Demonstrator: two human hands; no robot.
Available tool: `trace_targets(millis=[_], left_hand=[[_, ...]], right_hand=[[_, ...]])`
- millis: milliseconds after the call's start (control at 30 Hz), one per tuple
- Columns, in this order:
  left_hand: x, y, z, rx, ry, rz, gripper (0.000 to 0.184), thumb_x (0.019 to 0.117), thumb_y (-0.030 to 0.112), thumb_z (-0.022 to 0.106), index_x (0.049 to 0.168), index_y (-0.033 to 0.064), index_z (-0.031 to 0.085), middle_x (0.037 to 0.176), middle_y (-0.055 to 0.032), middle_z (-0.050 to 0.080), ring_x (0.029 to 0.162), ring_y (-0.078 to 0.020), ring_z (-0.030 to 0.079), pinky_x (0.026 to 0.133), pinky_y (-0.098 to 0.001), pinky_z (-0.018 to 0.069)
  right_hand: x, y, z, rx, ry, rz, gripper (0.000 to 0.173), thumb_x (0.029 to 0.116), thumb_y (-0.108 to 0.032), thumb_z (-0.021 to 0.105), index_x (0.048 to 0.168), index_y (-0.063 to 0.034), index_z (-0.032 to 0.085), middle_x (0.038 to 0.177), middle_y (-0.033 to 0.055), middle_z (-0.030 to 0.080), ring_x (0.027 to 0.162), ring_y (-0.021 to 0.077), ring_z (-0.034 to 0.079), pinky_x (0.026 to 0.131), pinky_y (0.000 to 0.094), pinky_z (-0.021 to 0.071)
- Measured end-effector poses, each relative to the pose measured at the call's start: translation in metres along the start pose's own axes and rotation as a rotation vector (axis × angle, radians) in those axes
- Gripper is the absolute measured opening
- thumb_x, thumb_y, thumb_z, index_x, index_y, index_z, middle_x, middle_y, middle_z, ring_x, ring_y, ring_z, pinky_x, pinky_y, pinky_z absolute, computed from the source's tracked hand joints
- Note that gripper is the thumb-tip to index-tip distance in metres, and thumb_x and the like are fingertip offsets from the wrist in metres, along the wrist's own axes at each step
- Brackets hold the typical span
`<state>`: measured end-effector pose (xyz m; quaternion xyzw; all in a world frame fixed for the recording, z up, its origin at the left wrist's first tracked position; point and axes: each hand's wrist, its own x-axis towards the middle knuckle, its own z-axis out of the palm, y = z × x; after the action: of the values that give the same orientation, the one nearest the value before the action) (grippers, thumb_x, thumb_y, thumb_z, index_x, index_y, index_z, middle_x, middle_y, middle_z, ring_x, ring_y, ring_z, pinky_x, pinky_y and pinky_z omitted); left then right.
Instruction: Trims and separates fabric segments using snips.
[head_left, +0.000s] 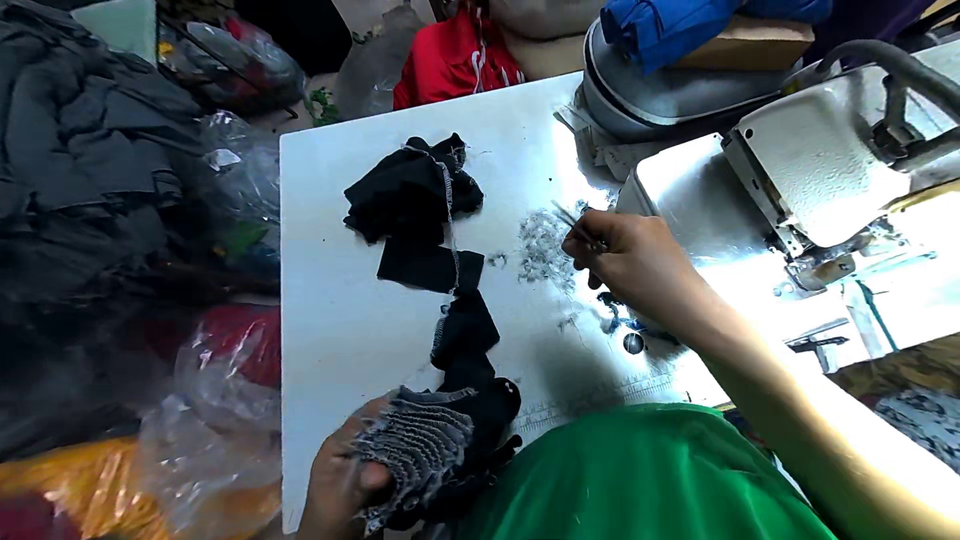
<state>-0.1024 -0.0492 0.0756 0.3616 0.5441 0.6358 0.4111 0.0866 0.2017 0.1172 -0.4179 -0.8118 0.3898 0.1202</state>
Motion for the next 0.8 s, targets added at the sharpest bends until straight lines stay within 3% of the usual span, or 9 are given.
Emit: trace_targets(millis=[100, 167, 267, 367, 433, 500, 567, 667, 800], left_hand=[[0.010, -0.011, -0.002, 0.138, -0.251, 0.089, 0.037, 0.0939, 0.057, 0.061, 0.126, 0.0398, 0.069, 0.121, 0.0262, 0.067, 0.109, 0.0120, 0.061, 0.092, -0.0101, 0.0500], [0.011, -0.016, 0.000, 0.204, -0.309, 0.144, 0.038, 0.0940, 0.059, 0.060, 0.124, 0.0382, 0.070, 0.125, 0.0251, 0.062, 0.113, 0.0094, 0.057, 0.094, -0.0103, 0.0474], [0.006, -0.015, 0.008, 0.294, -0.296, 0.183, 0.037, 0.0938, 0.061, 0.059, 0.120, 0.0383, 0.070, 0.128, 0.0245, 0.057, 0.118, 0.0087, 0.054, 0.098, -0.0106, 0.0454], [0.001, -0.013, 0.016, 0.350, -0.280, 0.209, 0.034, 0.0935, 0.061, 0.060, 0.117, 0.0381, 0.070, 0.137, 0.0246, 0.052, 0.127, 0.0073, 0.050, 0.105, -0.0139, 0.0442], [-0.004, -0.014, 0.019, 0.363, -0.278, 0.226, 0.033, 0.0946, 0.060, 0.060, 0.116, 0.0364, 0.070, 0.142, 0.0228, 0.049, 0.132, 0.0047, 0.047, 0.108, -0.0174, 0.0440], [-0.006, -0.016, 0.022, 0.343, -0.304, 0.240, 0.032, 0.0959, 0.056, 0.061, 0.117, 0.0343, 0.069, 0.147, 0.0196, 0.047, 0.136, 0.0004, 0.046, 0.112, -0.0222, 0.0435], [-0.006, -0.020, 0.023, 0.310, -0.335, 0.258, 0.031, 0.0965, 0.053, 0.062, 0.118, 0.0320, 0.069, 0.154, 0.0154, 0.045, 0.140, -0.0048, 0.045, 0.114, -0.0270, 0.0439], [-0.006, -0.021, 0.025, 0.282, -0.367, 0.265, 0.031, 0.0971, 0.051, 0.062, 0.116, 0.0279, 0.069, 0.158, 0.0130, 0.041, 0.142, -0.0067, 0.044, 0.115, -0.0292, 0.0439], [-0.006, -0.018, 0.026, 0.294, -0.394, 0.282, 0.030, 0.0982, 0.048, 0.062, 0.112, 0.0221, 0.069, 0.159, 0.0117, 0.041, 0.144, -0.0068, 0.042, 0.116, -0.0288, 0.0429]], right_hand=[[0.002, -0.001, 0.002, -0.141, -0.120, 0.014, 0.025, 0.1017, -0.015, 0.061, 0.123, -0.0054, 0.070, 0.093, 0.0128, 0.070, 0.084, 0.0263, 0.067, 0.075, 0.0467, 0.0525], [-0.003, 0.000, 0.004, -0.185, -0.102, -0.028, 0.033, 0.1003, -0.014, 0.062, 0.132, -0.0057, 0.066, 0.104, 0.0153, 0.069, 0.092, 0.0290, 0.067, 0.080, 0.0470, 0.0531], [-0.015, -0.006, -0.004, -0.136, -0.064, -0.066, 0.031, 0.0984, -0.014, 0.065, 0.128, -0.0063, 0.067, 0.106, 0.0124, 0.062, 0.084, 0.0208, 0.060, 0.072, 0.0377, 0.0503], [-0.031, -0.007, -0.015, 0.031, -0.159, -0.141, 0.033, 0.1004, -0.016, 0.061, 0.132, -0.0100, 0.065, 0.103, 0.0052, 0.060, 0.074, 0.0092, 0.056, 0.063, 0.0257, 0.0484], [-0.044, -0.002, -0.014, 0.174, -0.287, -0.242, 0.033, 0.1036, -0.018, 0.054, 0.134, -0.0120, 0.064, 0.094, 0.0007, 0.063, 0.068, 0.0042, 0.059, 0.057, 0.0200, 0.0515], [-0.054, 0.004, -0.004, 0.286, -0.442, -0.308, 0.030, 0.1054, -0.022, 0.051, 0.129, -0.0118, 0.067, 0.080, -0.0021, 0.064, 0.062, 0.0008, 0.058, 0.055, 0.0166, 0.0497], [-0.060, 0.008, 0.006, 0.291, -0.591, -0.315, 0.034, 0.1079, -0.032, 0.048, 0.121, -0.0088, 0.069, 0.073, -0.0013, 0.061, 0.060, 0.0010, 0.055, 0.056, 0.0170, 0.0474], [-0.062, 0.010, 0.015, 0.250, -0.758, -0.369, 0.052, 0.1079, -0.046, 0.039, 0.112, -0.0032, 0.068, 0.071, 0.0038, 0.059, 0.060, 0.0081, 0.054, 0.056, 0.0248, 0.0449], [-0.057, 0.008, 0.018, 0.264, -0.921, -0.346, 0.058, 0.1105, -0.046, 0.029, 0.111, -0.0007, 0.065, 0.070, 0.0038, 0.052, 0.061, 0.0108, 0.051, 0.058, 0.0285, 0.0439]])
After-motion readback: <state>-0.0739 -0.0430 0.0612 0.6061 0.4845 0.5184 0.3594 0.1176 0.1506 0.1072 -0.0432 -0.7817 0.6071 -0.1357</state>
